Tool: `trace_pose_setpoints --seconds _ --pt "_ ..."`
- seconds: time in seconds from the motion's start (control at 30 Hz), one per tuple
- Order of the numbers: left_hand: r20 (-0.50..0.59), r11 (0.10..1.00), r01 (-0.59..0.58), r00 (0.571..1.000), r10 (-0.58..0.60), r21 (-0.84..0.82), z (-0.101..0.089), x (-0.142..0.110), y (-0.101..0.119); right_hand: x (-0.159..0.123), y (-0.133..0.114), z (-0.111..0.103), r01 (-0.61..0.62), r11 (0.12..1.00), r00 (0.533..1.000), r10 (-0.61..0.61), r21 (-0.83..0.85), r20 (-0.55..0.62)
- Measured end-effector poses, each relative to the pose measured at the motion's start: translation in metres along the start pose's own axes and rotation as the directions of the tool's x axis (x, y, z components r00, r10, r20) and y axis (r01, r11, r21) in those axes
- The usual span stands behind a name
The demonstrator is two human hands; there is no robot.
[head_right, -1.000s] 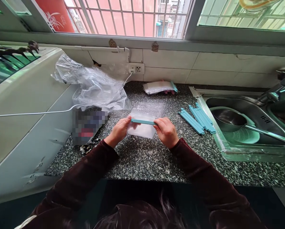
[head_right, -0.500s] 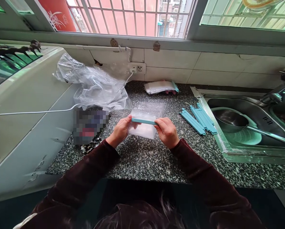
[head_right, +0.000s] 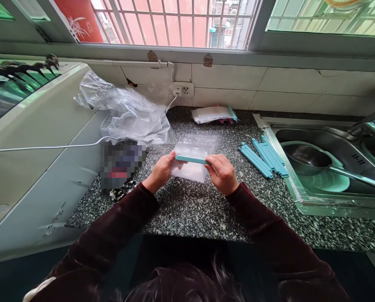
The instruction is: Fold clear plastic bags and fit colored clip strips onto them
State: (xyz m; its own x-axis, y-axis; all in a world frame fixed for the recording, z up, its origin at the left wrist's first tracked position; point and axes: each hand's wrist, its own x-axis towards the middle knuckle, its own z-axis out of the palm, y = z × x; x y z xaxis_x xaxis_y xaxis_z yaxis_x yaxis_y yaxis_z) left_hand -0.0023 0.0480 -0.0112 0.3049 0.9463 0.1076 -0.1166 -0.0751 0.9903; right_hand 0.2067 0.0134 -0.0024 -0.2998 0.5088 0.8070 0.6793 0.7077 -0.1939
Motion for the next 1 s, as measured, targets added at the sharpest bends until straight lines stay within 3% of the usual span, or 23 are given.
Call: trace_pose_setpoints --seconds 0.33,0.7,1.0 --pt "-0.070 0.995 0.095 0.993 -0.093 0.034 0.004 0.003 0.009 -0.002 0.003 0.003 -0.116 0.991 0.993 0.115 0.066 0.022" --pt "-0.063 0.994 0.088 0.994 -0.085 0.057 0.003 0.003 0.010 -0.003 0.006 0.004 -0.106 0.991 0.994 0.106 0.085 0.009" --pt "-0.098 0.991 0.117 0.989 -0.111 0.058 0.004 0.002 0.012 0.002 0.007 0.000 -0.058 0.998 0.998 0.059 0.008 -0.035"
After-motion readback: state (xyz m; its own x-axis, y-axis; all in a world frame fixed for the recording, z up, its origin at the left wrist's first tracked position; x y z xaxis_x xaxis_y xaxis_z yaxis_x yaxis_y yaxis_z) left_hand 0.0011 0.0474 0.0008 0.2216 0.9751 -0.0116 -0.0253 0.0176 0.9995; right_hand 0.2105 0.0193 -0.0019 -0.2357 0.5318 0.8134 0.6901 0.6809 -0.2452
